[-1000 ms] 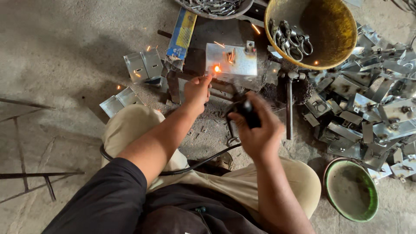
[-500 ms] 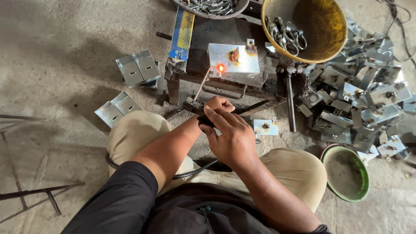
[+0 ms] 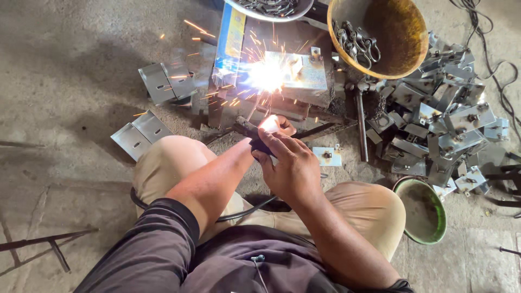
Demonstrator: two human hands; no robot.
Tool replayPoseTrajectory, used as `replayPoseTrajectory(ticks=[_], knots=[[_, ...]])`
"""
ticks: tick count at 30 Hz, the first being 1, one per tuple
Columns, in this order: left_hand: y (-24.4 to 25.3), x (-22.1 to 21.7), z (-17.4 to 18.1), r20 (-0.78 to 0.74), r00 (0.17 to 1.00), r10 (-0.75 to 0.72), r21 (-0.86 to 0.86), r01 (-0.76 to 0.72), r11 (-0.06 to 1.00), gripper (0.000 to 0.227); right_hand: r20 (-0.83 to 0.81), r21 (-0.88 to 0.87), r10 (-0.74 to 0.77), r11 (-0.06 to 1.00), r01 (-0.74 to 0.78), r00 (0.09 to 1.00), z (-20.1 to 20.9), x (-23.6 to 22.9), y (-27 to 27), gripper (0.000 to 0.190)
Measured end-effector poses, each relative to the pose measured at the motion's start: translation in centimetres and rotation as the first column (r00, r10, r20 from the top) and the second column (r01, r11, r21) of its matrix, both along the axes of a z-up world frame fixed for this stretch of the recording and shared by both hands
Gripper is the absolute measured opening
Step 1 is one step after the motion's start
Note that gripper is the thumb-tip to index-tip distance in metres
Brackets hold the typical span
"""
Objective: The person sits on the floor and welds metal brackets using a handheld welding torch. They pick up brackets and small metal rings, place them on a work surface, and weld them together, producing sparks. Finished pieces are moved aside.
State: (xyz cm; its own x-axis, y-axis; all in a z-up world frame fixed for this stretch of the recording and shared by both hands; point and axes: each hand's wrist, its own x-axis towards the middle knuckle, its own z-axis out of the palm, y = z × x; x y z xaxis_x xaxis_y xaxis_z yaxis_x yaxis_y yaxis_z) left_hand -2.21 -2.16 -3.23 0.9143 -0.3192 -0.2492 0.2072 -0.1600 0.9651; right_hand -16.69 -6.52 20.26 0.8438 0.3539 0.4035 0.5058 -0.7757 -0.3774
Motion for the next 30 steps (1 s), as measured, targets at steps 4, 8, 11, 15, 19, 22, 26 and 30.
replayPoseTrajectory(ticks=[4,8,11,15,19,22,26,30], knots=[[0.6,-0.3,2.0,-0.004,1.000,0.001,0.074,-0.001,0.997,0.024,0.000,0.023,0.026,0.999,-0.026,1.000,0.2,0.0,0.1,0.037],[0.9,-0.4,1.9,-0.049,0.999,-0.023,0.055,0.025,0.998,0.026,0.004,0.023,0.020,1.000,-0.020,1.000,0.1,0.0,0.1,0.037],[0.1,0.2,-0.1,-0.043,0.999,-0.029,-0.049,0.027,0.998,0.025,-0.026,0.023,0.010,1.000,-0.009,1.000,0.0,0.0,0.1,0.037],[-0.5,0.9,-2.7,-0.051,0.998,-0.042,-0.129,0.035,0.991,0.026,-0.025,0.009,0.000,1.000,0.000,1.000,0.0,0.1,0.1,0.039],[-0.4,1.1,-2.8,-0.071,0.996,-0.048,-0.131,0.038,0.991,0.027,-0.061,0.036,0.011,0.999,-0.009,0.998,0.0,0.1,-0.1,0.039],[-0.2,0.8,-1.8,-0.076,0.996,-0.052,-0.140,0.041,0.989,0.027,-0.043,0.026,0.012,1.000,-0.011,0.999,-0.2,0.2,-0.3,0.039],[0.6,0.0,0.8,-0.086,0.996,-0.038,0.002,0.039,0.999,0.028,-0.050,0.029,0.009,1.000,-0.008,0.999,-0.3,0.2,-0.4,0.039],[1.0,-0.5,2.4,-0.114,0.992,-0.047,-0.031,0.044,0.999,0.027,-0.092,0.036,0.001,0.999,0.002,0.996,0.0,0.2,-0.3,0.041]])
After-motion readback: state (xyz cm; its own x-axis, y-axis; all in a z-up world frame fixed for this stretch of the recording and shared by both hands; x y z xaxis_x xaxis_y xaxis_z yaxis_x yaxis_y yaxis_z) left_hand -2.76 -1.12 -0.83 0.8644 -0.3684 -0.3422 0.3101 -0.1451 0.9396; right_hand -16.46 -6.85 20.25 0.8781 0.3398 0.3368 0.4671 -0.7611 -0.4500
